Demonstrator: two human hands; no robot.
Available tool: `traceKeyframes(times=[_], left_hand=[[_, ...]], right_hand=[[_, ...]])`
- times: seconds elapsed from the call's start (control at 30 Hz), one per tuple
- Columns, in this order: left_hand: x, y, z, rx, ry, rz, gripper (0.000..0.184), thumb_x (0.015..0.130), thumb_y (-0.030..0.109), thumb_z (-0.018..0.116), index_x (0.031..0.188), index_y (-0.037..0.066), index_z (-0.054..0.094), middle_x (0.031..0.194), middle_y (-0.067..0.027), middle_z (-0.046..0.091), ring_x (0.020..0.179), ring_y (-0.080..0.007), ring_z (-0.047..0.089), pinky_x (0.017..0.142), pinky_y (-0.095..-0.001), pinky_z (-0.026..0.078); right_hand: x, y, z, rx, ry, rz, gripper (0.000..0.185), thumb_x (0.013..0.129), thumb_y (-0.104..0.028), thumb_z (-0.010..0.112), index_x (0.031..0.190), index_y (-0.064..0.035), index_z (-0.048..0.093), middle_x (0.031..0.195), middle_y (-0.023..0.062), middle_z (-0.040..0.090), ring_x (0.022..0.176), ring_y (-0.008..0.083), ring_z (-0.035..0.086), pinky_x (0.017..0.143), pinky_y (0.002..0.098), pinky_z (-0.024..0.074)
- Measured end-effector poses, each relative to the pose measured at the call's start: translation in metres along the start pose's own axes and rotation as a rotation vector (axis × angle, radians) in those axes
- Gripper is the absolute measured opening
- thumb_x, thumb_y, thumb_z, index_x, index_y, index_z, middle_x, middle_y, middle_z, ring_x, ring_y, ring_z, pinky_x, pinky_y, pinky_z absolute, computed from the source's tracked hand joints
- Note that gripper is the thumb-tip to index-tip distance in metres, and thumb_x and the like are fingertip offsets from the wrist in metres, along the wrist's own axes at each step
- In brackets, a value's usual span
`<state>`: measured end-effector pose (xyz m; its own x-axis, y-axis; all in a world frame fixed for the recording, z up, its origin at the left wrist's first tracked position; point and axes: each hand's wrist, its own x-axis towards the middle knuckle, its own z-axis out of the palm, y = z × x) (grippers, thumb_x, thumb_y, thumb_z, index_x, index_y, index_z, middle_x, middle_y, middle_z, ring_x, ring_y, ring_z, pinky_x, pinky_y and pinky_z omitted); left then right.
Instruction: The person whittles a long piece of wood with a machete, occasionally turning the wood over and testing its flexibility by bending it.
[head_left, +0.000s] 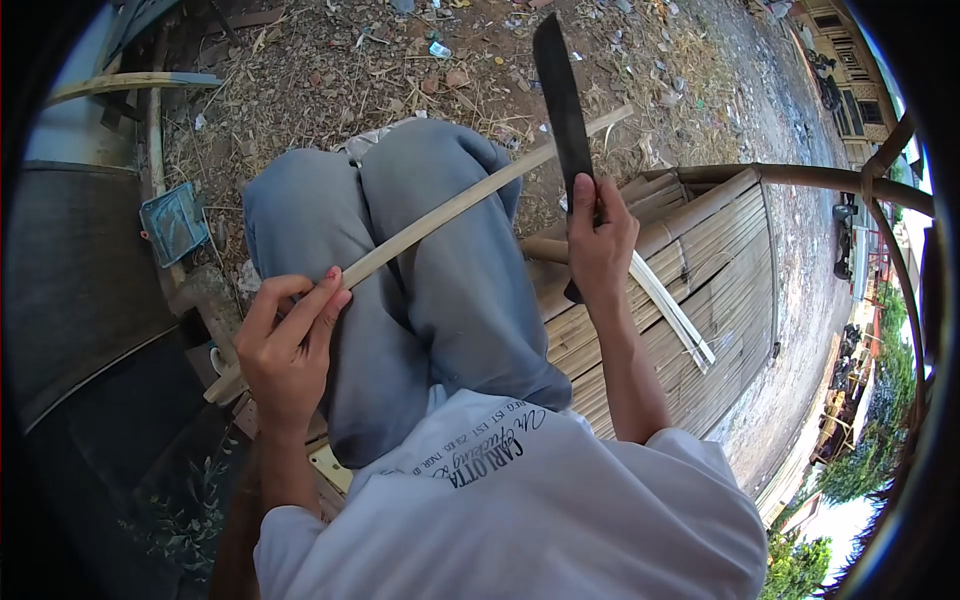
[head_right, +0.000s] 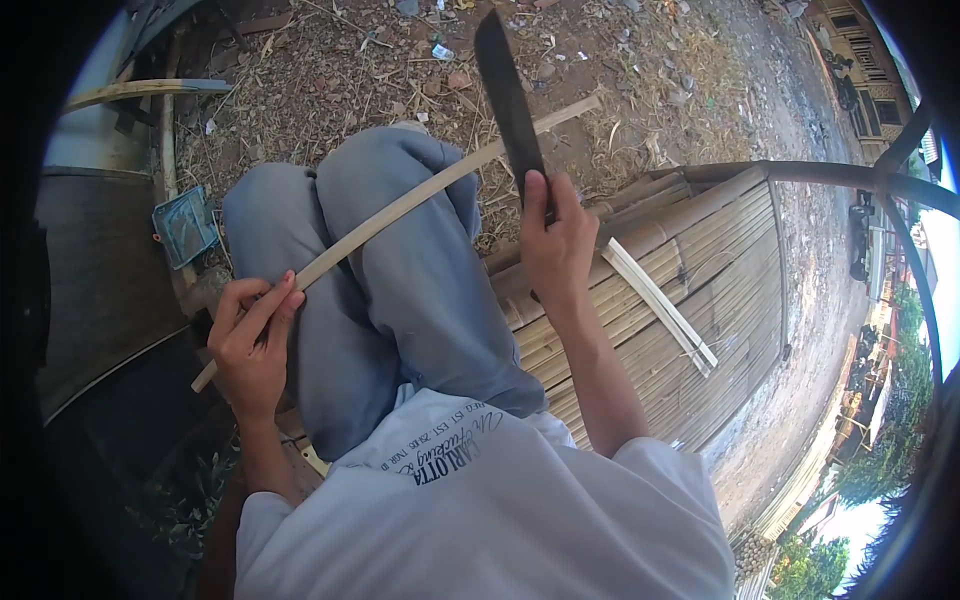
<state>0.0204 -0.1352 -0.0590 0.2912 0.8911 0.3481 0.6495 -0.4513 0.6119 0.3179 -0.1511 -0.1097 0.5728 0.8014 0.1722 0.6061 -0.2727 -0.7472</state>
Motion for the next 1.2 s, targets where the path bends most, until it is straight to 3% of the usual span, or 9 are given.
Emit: traceKeyframes(times=[0.03, 0.3, 0.43, 0.63, 0.83, 1.03, 1.1, 1.17, 1.2], left_hand=[[0.000, 0.001, -0.001, 0.003, -0.004, 0.004, 0.024, 0.073, 0.007, 0.077, 0.096, 0.006, 0.073, 0.076, -0.0028, 0.054, 0.054, -0.0137, 0.043, 0.047, -0.0306, 0.036], [0.001, 0.002, 0.001, -0.010, -0.013, -0.004, 0.023, 0.074, 0.007, 0.077, 0.096, 0.005, 0.073, 0.076, -0.0029, 0.054, 0.053, -0.0138, 0.044, 0.046, -0.0304, 0.036], [0.002, 0.002, -0.001, 0.025, -0.012, 0.058, 0.023, 0.074, 0.010, 0.077, 0.096, 0.005, 0.072, 0.077, -0.0028, 0.054, 0.052, -0.0136, 0.044, 0.046, -0.0306, 0.036], [0.003, 0.001, -0.007, 0.153, -0.080, 0.123, 0.024, 0.077, 0.012, 0.075, 0.100, 0.006, 0.072, 0.078, -0.0029, 0.055, 0.053, -0.0146, 0.048, 0.047, -0.0307, 0.039], [0.000, 0.001, -0.007, 0.226, -0.087, 0.173, 0.022, 0.080, 0.013, 0.072, 0.101, 0.005, 0.071, 0.080, -0.0036, 0.058, 0.062, -0.0180, 0.057, 0.053, -0.0323, 0.046], [0.005, 0.002, -0.004, 0.215, -0.102, 0.185, 0.017, 0.081, 0.012, 0.071, 0.095, 0.003, 0.070, 0.080, -0.0041, 0.059, 0.060, -0.0185, 0.059, 0.052, -0.0317, 0.046], [0.009, 0.001, -0.004, 0.183, -0.103, 0.179, 0.016, 0.081, 0.011, 0.071, 0.094, 0.002, 0.070, 0.080, -0.0044, 0.059, 0.058, -0.0186, 0.059, 0.050, -0.0314, 0.046], [0.010, -0.001, -0.004, 0.138, -0.098, 0.207, 0.015, 0.079, 0.009, 0.072, 0.092, 0.001, 0.069, 0.079, -0.0048, 0.059, 0.056, -0.0183, 0.059, 0.048, -0.0308, 0.045], [0.009, -0.001, -0.004, 0.141, -0.092, 0.201, 0.015, 0.079, 0.009, 0.072, 0.092, 0.001, 0.069, 0.079, -0.0048, 0.059, 0.056, -0.0183, 0.059, 0.048, -0.0308, 0.045]], right_hand=[[0.014, 0.010, -0.004, 0.051, 0.013, 0.095, 0.036, 0.098, -0.028, 0.052, 0.073, -0.0020, 0.051, 0.051, 0.0000, 0.042, 0.047, 0.0061, 0.038, 0.044, 0.0256, 0.0308], [-0.001, -0.001, -0.001, -0.030, -0.034, -0.075, 0.036, 0.097, -0.029, 0.053, 0.074, -0.0017, 0.051, 0.053, 0.0004, 0.044, 0.047, 0.0060, 0.042, 0.042, 0.0259, 0.0310], [0.035, 0.021, 0.005, 0.092, 0.096, 0.127, 0.036, 0.098, -0.029, 0.052, 0.075, -0.0017, 0.050, 0.053, 0.0000, 0.043, 0.046, 0.0065, 0.042, 0.041, 0.0265, 0.0314], [0.018, 0.035, 0.000, 0.123, 0.048, 0.066, 0.037, 0.099, -0.032, 0.050, 0.073, -0.0056, 0.046, 0.052, -0.0019, 0.041, 0.042, 0.0043, 0.039, 0.038, 0.0229, 0.0289], [0.001, 0.007, 0.008, 0.447, 0.017, 0.264, 0.039, 0.099, -0.031, 0.050, 0.072, -0.0022, 0.048, 0.051, 0.0005, 0.044, 0.044, 0.0074, 0.044, 0.042, 0.0266, 0.0331], [0.004, 0.017, 0.008, 0.417, 0.075, 0.161, 0.034, 0.098, -0.030, 0.051, 0.073, -0.0072, 0.045, 0.051, -0.0026, 0.042, 0.041, 0.0042, 0.039, 0.037, 0.0213, 0.0278], [-0.021, 0.010, 0.020, 0.021, -0.082, -0.259, 0.034, 0.098, -0.029, 0.052, 0.072, -0.0075, 0.047, 0.051, -0.0027, 0.042, 0.041, 0.0034, 0.039, 0.037, 0.0211, 0.0282], [-0.003, 0.004, 0.012, 0.043, -0.048, -0.192, 0.036, 0.097, -0.028, 0.053, 0.071, -0.0047, 0.049, 0.052, -0.0016, 0.043, 0.045, 0.0044, 0.040, 0.041, 0.0228, 0.0316], [0.017, 0.010, 0.004, 0.189, -0.011, 0.039, 0.036, 0.097, -0.028, 0.054, 0.071, -0.0027, 0.049, 0.052, -0.0007, 0.043, 0.048, 0.0052, 0.040, 0.044, 0.0239, 0.0330]])
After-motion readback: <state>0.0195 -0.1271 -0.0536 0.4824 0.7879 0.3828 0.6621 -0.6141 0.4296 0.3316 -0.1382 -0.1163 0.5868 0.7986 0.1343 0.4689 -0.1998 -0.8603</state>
